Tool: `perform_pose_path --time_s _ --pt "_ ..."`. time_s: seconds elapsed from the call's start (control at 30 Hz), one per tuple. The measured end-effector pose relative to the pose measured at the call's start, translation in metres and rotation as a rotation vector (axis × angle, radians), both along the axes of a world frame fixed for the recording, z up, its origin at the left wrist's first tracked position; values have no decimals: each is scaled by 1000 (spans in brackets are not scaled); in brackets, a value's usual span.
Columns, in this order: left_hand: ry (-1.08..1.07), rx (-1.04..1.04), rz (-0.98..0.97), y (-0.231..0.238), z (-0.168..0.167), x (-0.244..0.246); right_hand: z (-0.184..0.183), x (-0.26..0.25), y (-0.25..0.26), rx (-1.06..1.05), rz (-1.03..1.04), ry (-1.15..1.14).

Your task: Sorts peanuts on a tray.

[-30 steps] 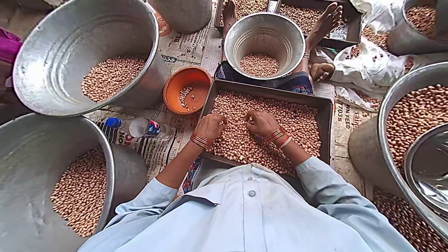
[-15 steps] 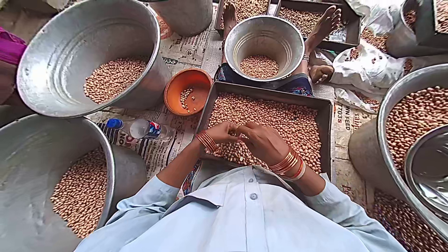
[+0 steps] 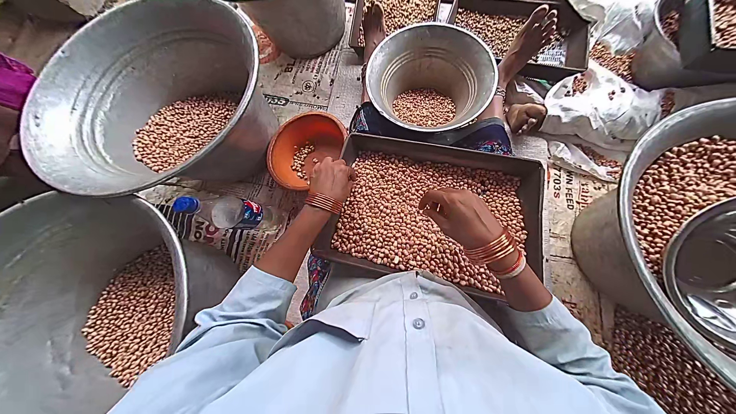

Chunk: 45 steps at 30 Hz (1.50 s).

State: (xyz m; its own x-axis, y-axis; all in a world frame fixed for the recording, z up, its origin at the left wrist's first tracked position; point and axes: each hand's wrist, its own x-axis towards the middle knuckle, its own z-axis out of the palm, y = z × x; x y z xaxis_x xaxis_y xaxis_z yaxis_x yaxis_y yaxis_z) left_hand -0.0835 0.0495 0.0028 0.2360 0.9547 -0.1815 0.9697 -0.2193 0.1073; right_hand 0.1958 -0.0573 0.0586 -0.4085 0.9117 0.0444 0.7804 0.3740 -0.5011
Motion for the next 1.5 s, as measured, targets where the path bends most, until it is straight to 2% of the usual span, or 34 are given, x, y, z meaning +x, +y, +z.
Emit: perform_pose_path --time_s 0.1,0.2,0.23,0.33,0.43,0.5,0.6,0.67,0.77,0.87,0.9,0.97,1.07,1.13,1.2,1.27,1.37,1.43,1.5 --pt "82 -20 -1 2 -4 5 1 -9 15 -17 46 5" --pt "26 -65 8 2 5 1 -16 -24 36 -91 98 -22" --pt "-85 -71 31 2 10 -6 -25 -29 40 -87 108 -22" --pt "-593 8 132 1 17 -37 -50 -43 44 -56 137 -39" --pt "-801 23 195 -11 16 -49 -65 -50 40 6 164 -61" --pt "-722 -4 120 -24 9 -41 -68 -52 37 45 158 -62" --pt "-379 48 -71 -43 -1 -24 -71 -53 36 55 146 -62" --pt "-232 78 -103 -50 -3 -14 -71 -51 35 59 135 -74" --pt "-137 63 -106 -52 -4 -6 -66 -46 35 -20 132 -109" --pt "-131 38 -97 -51 -3 -5 -55 -42 32 -43 110 -120" --pt "-175 14 -80 -51 -2 -5 -49 -42 29 -27 99 -103" --pt "-394 -71 -53 -53 -2 -5 -37 -43 23 -3 88 -54" --pt "-745 -458 -77 -59 4 8 -25 -48 13 26 109 41" --pt "-828 -680 -95 -65 8 23 -20 -51 9 1 154 56" --pt "-771 -786 -131 -62 14 33 -10 -45 8 -97 168 -2" --pt "-670 -648 -156 -48 23 28 -2 -26 10 -151 106 -89" --pt "-371 -145 -40 -16 46 5 -2 25 11 -187 -125 -213" --pt "-183 88 17 6 56 -6 0 58 9 -251 -331 -303" --pt "-156 174 -36 15 55 0 -1 84 9 -314 -496 -362"
